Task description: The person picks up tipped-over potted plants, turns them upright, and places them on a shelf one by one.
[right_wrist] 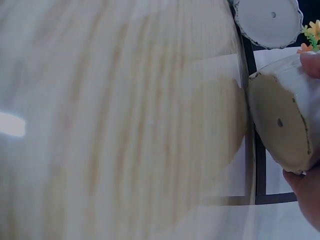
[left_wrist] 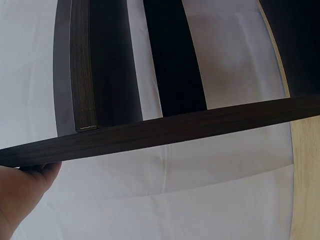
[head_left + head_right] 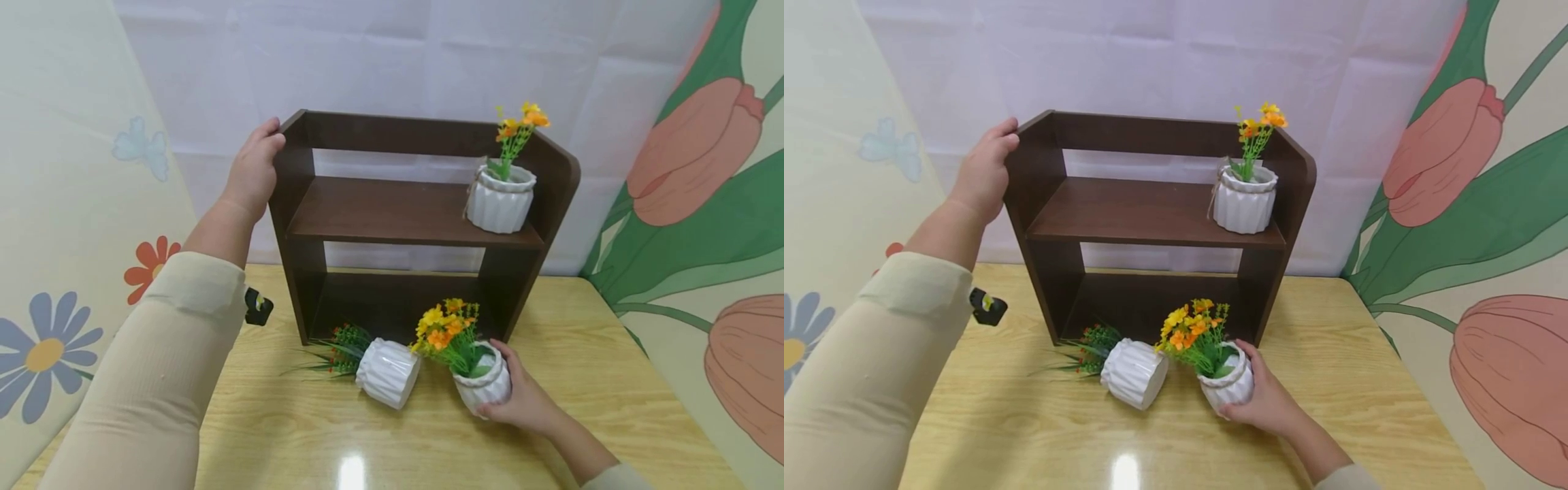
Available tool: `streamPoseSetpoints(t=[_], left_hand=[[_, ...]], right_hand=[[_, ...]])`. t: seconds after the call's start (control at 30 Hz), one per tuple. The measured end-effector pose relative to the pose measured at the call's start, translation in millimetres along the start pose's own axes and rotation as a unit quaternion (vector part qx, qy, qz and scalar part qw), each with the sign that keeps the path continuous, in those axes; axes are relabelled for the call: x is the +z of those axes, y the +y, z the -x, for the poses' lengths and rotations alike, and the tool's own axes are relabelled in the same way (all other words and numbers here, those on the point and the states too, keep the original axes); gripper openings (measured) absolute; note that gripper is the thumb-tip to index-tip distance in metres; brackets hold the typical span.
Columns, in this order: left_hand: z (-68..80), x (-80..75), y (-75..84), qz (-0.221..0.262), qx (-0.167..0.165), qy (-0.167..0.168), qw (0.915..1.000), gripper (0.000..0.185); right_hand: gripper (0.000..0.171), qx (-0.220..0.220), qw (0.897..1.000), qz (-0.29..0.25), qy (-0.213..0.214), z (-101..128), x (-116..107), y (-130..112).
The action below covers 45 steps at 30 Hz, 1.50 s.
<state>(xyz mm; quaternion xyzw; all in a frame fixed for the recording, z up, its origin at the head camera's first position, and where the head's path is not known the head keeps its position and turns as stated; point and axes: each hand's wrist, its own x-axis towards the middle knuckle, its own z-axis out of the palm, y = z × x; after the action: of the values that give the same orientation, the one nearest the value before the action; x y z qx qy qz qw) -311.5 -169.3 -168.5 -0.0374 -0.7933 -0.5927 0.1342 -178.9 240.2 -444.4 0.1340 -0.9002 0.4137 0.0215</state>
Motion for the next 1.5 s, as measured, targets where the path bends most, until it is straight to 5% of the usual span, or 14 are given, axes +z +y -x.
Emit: streamPoseSetpoints(t=[0.77, 1.07, 1.5], left_hand=[[4.3, 1.1, 2.6, -0.006, 0.003, 0.009, 0.9999, 0.054], [8.7, 1.8, 4.0, -0.003, 0.001, 0.008, 1.0, 0.054], [11.8, 2.1, 5.0, -0.009, 0.002, 0.015, 0.9998, 0.054]], right_hand=[[0.114, -0.013, 0.999, -0.027, 0.011, 7, -9, 15], [0.114, 0.04, 0.998, -0.057, -0.002, 8, -6, 19], [0.116, 0.044, 0.997, -0.063, 0.002, 8, -3, 23]])
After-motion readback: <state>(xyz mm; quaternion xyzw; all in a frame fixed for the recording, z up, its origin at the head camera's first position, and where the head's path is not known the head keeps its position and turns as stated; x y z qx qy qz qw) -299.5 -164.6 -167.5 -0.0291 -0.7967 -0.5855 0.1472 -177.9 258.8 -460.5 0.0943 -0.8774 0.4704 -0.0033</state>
